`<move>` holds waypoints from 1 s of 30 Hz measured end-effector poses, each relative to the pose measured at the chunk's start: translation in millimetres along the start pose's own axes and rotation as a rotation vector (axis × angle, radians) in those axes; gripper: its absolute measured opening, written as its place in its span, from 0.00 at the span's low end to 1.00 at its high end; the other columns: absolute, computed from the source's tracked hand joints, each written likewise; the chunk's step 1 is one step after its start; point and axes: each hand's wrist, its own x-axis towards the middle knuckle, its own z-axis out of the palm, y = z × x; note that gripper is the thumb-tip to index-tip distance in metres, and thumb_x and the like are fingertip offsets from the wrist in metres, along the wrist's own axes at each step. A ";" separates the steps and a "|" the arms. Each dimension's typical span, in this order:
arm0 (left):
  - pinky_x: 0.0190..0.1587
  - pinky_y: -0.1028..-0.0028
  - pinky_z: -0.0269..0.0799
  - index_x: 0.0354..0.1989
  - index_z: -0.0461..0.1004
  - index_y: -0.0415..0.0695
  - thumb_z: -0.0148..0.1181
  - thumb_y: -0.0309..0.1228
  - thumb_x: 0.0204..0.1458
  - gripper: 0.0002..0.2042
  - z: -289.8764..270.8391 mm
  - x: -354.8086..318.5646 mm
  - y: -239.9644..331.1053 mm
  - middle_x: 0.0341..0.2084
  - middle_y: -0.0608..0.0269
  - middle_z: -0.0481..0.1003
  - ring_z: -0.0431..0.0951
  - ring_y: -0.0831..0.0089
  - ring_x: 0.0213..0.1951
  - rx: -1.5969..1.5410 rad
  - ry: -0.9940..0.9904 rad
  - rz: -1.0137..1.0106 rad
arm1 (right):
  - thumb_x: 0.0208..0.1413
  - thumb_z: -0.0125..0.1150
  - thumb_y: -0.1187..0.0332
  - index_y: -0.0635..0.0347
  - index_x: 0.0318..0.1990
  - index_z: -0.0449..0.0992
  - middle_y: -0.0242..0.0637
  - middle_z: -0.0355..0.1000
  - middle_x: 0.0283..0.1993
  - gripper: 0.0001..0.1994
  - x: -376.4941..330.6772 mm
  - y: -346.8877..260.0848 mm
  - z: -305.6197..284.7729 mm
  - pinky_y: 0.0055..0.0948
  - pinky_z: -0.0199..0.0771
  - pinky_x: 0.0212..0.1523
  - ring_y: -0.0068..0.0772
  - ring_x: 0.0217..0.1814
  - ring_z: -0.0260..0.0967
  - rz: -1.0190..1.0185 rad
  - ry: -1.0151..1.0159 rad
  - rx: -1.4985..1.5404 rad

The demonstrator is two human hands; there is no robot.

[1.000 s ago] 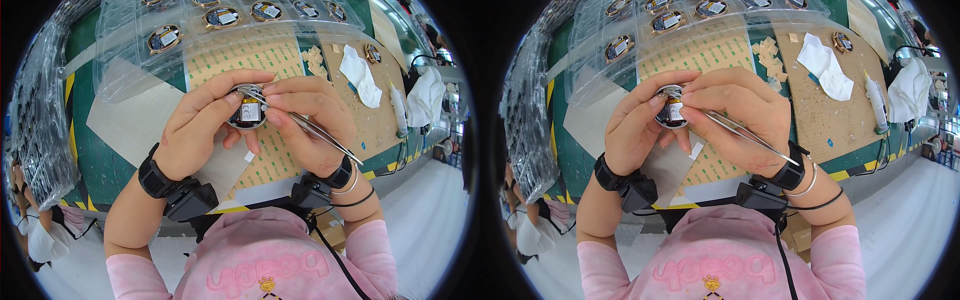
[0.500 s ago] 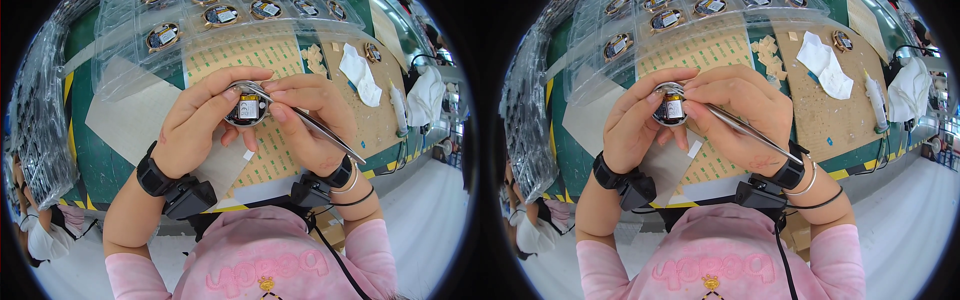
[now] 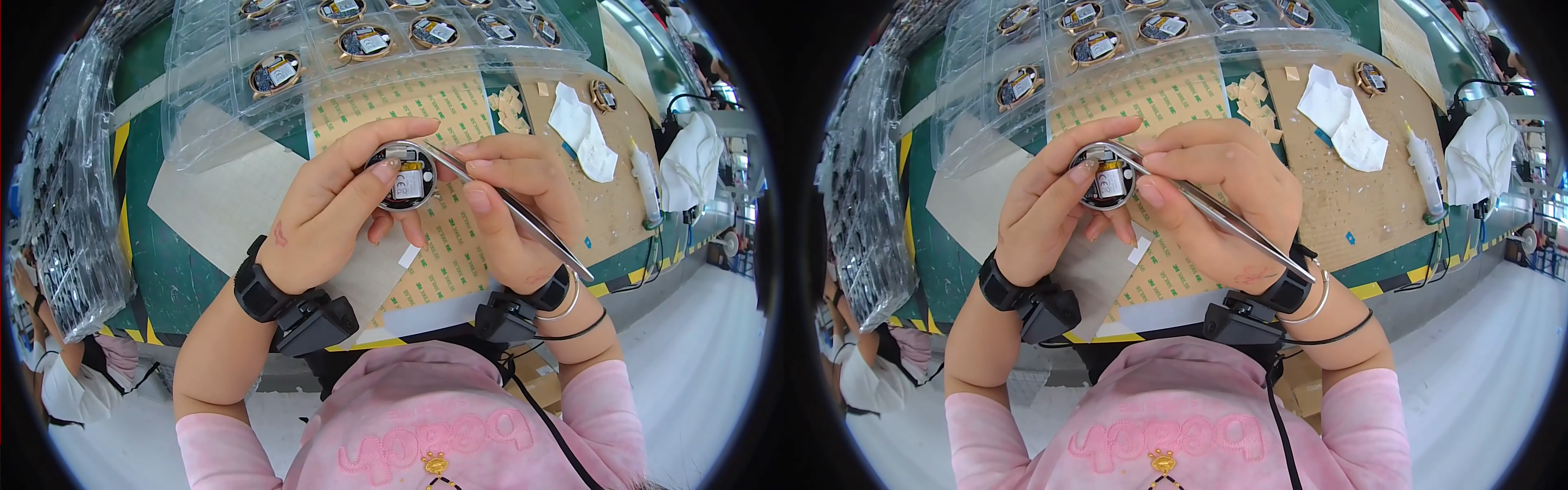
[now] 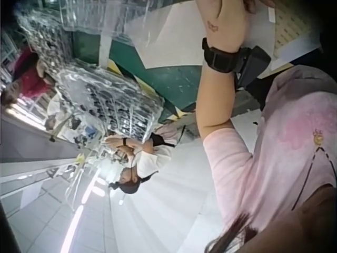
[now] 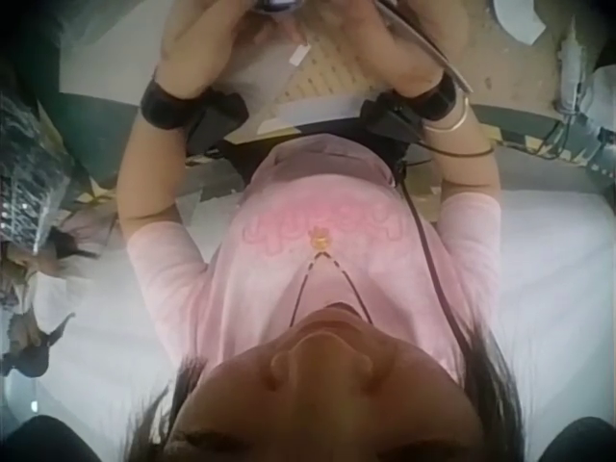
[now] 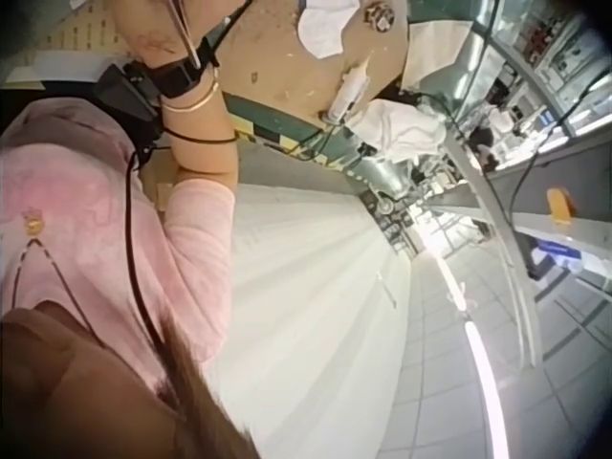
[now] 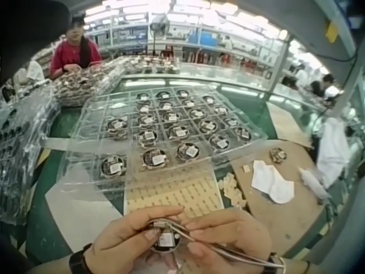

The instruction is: The person uses tweezers to peel a small adhesive strip from a sheet and applies it to the internal battery of a watch. After pressing the strip down, the person returns the watch to the tray and repeats the process with another watch.

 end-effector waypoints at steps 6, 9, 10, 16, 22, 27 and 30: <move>0.22 0.83 0.63 0.62 0.55 0.37 0.38 0.31 0.61 0.21 -0.1 0.6 0.0 0.38 0.59 0.73 0.78 0.71 0.28 -0.013 -0.011 0.009 | 0.55 0.54 0.77 0.64 0.43 0.66 0.46 0.65 0.48 0.09 1.0 -1.3 -0.3 0.29 0.72 0.48 0.36 0.48 0.70 0.028 -0.060 -0.027; 0.23 0.82 0.64 0.63 0.54 0.38 0.38 0.31 0.61 0.22 0.4 1.3 1.1 0.39 0.59 0.72 0.78 0.70 0.29 -0.056 -0.005 -0.004 | 0.45 0.65 0.77 0.62 0.35 0.74 0.42 0.75 0.36 0.09 5.8 -1.8 6.5 0.27 0.72 0.36 0.35 0.36 0.73 -0.039 0.170 -0.005; 0.23 0.82 0.64 0.63 0.54 0.38 0.38 0.31 0.61 0.22 0.2 1.5 1.7 0.39 0.59 0.72 0.78 0.70 0.29 -0.048 -0.007 0.007 | 0.45 0.65 0.77 0.62 0.35 0.74 0.42 0.75 0.36 0.09 6.7 -2.0 5.6 0.27 0.72 0.36 0.35 0.36 0.73 -0.052 0.173 -0.006; 0.26 0.82 0.66 0.63 0.53 0.39 0.35 0.28 0.61 0.21 -4.9 0.4 2.2 0.45 0.56 0.72 0.78 0.73 0.31 -0.028 -0.031 0.005 | 0.50 0.60 0.79 0.63 0.38 0.72 0.44 0.71 0.40 0.08 5.7 -3.5 -0.2 0.26 0.70 0.41 0.33 0.40 0.71 -0.106 0.106 -0.062; 0.29 0.82 0.69 0.62 0.54 0.40 0.41 0.23 0.58 0.22 -3.0 2.4 4.6 0.48 0.53 0.70 0.77 0.74 0.34 -0.050 0.025 0.038 | 0.51 0.58 0.80 0.65 0.39 0.72 0.43 0.69 0.42 0.07 6.7 3.6 -3.8 0.25 0.70 0.42 0.30 0.42 0.69 -0.088 0.146 -0.056; 0.33 0.79 0.70 0.59 0.55 0.40 0.50 0.17 0.52 0.25 -6.5 3.6 25.3 0.47 0.53 0.70 0.77 0.73 0.33 0.111 0.224 0.157 | 0.51 0.58 0.80 0.65 0.38 0.72 0.41 0.69 0.41 0.07 11.5 2.5 -5.4 0.25 0.70 0.42 0.30 0.41 0.69 -0.030 0.220 0.003; 0.35 0.79 0.71 0.58 0.56 0.40 0.54 0.15 0.49 0.26 -27.8 12.3 37.0 0.46 0.53 0.71 0.76 0.73 0.34 0.191 0.330 0.164 | 0.51 0.58 0.81 0.66 0.38 0.72 0.41 0.69 0.41 0.07 12.4 1.6 -5.8 0.24 0.70 0.42 0.29 0.41 0.69 0.029 0.243 0.073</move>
